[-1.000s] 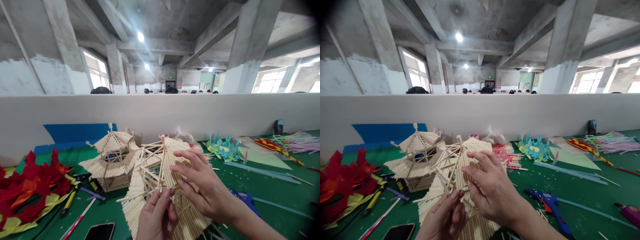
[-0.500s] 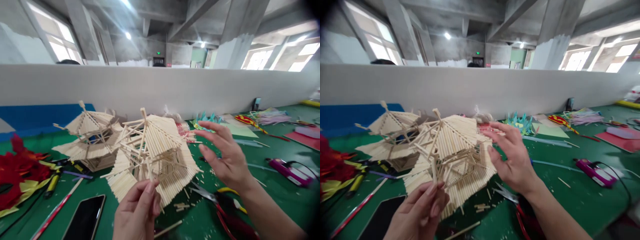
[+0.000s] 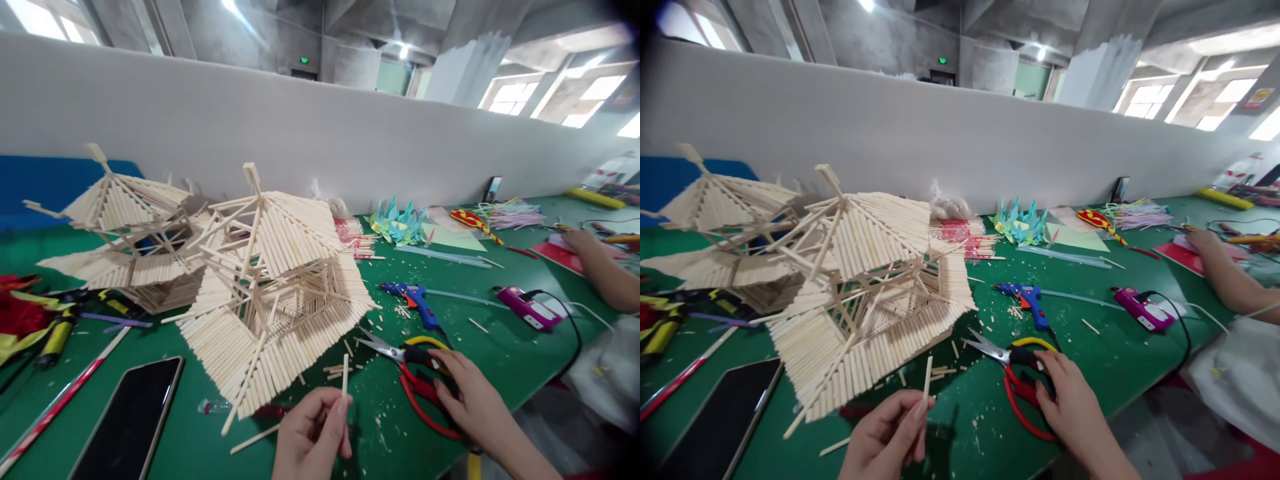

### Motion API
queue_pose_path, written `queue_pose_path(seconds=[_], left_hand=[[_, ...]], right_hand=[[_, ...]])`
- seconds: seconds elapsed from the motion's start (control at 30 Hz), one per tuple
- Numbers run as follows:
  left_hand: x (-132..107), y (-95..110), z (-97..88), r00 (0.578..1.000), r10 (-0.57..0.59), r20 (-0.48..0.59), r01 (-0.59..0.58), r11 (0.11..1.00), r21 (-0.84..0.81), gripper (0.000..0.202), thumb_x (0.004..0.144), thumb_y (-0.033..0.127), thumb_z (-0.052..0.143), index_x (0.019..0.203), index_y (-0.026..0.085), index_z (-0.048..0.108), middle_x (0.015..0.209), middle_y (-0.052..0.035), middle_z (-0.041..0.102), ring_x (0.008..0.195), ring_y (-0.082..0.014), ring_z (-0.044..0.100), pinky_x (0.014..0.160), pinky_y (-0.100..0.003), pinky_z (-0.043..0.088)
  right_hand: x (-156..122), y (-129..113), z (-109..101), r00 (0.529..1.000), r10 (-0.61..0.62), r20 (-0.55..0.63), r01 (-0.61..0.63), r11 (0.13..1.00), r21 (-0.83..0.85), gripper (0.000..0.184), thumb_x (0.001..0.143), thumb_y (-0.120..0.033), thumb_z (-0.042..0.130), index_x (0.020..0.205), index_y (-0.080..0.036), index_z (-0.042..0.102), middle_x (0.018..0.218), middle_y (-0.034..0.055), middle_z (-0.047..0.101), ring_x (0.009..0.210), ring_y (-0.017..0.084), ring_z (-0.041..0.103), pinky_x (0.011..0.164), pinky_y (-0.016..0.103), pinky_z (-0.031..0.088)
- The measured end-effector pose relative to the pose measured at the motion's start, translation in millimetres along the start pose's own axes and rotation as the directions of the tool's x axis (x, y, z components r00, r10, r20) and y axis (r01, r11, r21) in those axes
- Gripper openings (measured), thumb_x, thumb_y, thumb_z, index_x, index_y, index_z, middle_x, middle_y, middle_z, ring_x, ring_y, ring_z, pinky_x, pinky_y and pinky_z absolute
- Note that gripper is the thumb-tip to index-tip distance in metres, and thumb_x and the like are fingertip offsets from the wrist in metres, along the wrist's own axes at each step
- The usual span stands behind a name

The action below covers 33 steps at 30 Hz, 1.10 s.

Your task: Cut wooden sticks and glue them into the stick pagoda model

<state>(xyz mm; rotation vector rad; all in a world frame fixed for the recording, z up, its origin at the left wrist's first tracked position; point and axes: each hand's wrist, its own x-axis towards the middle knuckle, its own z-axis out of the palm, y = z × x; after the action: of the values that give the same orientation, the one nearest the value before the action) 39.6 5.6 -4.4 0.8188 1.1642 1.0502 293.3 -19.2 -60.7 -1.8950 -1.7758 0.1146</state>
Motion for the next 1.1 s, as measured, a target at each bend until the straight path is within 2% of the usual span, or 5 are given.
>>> queue_pose_path(seconds=[0.53, 0.67, 0.77, 0.93, 1.1], left_hand=[[-5, 1, -6.7, 0.958, -0.174, 0.227, 0.166, 0.985, 0.057, 0.024, 0.068, 0.035, 0.063, 0.060, 0.013, 0.059, 0.038, 0.0044, 0.046, 0.040, -0.0058, 0.033, 0.045, -0.018, 0.021], [-7, 12, -7.1, 0.927, -0.185, 0.325, 0.113, 0.967, 0.228, 0.023, 0.071, 0.032, 0.059, 0.058, 0.013, 0.059, 0.040, 0.0048, 0.044, 0.040, -0.0067, 0.035, 0.045, -0.018, 0.023], [-6, 22, -7.7, 0.928, -0.161, 0.336, 0.045, 0.944, 0.326, 0.021, 0.072, 0.028, 0.056, 0.056, 0.014, 0.059, 0.042, 0.0054, 0.042, 0.041, -0.0079, 0.035, 0.045, -0.019, 0.024], [-1, 32, -10.5, 0.962, 0.003, 0.274, -0.123, 0.898, 0.423, 0.016, 0.071, 0.022, 0.054, 0.061, 0.016, 0.066, 0.045, 0.0024, 0.049, 0.046, -0.0108, 0.044, 0.047, -0.020, 0.030], [2, 18, -11.0, 0.977, 0.047, 0.210, -0.099, 0.964, 0.246, 0.013, 0.071, 0.024, 0.059, 0.072, 0.017, 0.070, 0.046, 0.0022, 0.052, 0.046, -0.0098, 0.046, 0.049, -0.019, 0.035]], right_hand=[[14, -79, -15, 0.990, -0.139, -0.002, 0.134, 0.952, 0.275, 0.023, 0.082, -0.026, 0.046, 0.104, -0.023, 0.051, 0.097, 0.0060, 0.060, 0.085, 0.017, 0.059, 0.072, 0.029, 0.051], [24, -104, -28, 0.869, -0.475, 0.142, 0.417, 0.855, 0.308, 0.034, 0.081, -0.021, 0.048, 0.115, -0.026, 0.048, 0.114, 0.0066, 0.051, 0.106, 0.018, 0.049, 0.086, 0.033, 0.044], [30, -115, -27, 0.806, -0.554, 0.208, 0.473, 0.814, 0.337, 0.027, 0.082, -0.018, 0.047, 0.108, -0.023, 0.054, 0.099, 0.0050, 0.058, 0.092, 0.016, 0.053, 0.079, 0.033, 0.045], [22, -114, -17, 0.856, -0.492, 0.155, 0.400, 0.823, 0.404, 0.018, 0.081, -0.017, 0.049, 0.096, -0.020, 0.058, 0.082, 0.0022, 0.064, 0.074, 0.013, 0.056, 0.067, 0.028, 0.046], [3, -120, 1, 0.947, -0.304, 0.106, 0.215, 0.843, 0.494, 0.014, 0.079, -0.017, 0.049, 0.088, -0.022, 0.059, 0.072, -0.0007, 0.065, 0.064, 0.012, 0.059, 0.059, 0.022, 0.046]])
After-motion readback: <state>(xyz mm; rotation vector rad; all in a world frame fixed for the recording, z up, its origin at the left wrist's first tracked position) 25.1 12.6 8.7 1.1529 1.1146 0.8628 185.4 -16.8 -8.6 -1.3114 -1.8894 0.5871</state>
